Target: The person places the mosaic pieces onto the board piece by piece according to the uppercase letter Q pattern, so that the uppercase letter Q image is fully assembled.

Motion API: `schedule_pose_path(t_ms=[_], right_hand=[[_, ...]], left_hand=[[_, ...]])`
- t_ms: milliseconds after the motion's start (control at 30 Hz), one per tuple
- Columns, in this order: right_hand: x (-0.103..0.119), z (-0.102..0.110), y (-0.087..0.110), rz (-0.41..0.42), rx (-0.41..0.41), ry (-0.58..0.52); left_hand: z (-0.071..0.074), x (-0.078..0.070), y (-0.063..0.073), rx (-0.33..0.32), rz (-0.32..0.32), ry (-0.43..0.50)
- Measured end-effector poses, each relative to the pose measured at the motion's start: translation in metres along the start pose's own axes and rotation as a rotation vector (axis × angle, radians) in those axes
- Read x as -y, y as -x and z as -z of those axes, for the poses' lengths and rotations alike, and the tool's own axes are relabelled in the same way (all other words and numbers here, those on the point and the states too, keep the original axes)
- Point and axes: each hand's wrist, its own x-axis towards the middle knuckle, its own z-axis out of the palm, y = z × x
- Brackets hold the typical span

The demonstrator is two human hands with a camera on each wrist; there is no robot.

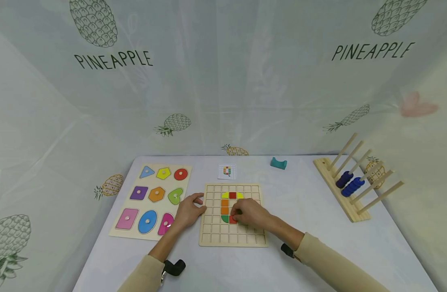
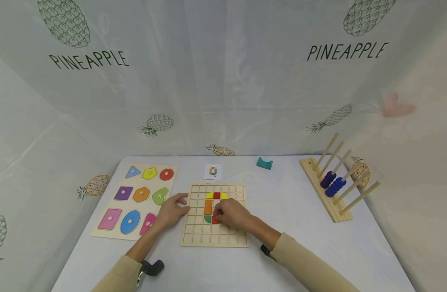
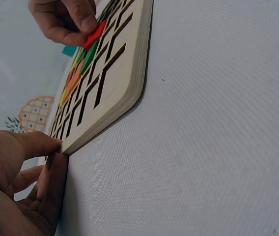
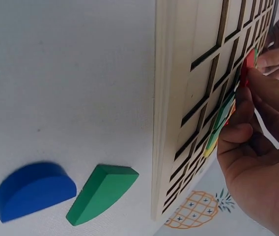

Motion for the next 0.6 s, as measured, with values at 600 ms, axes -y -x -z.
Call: schedule_pose_path(t_ms=[600], right_hand=[[0.0009,-0.0008,0.0010,0.001,0.015,0.031]], left_hand=[[0.0010,-0.0008,0.0010,0.008,-0.005,0.004]])
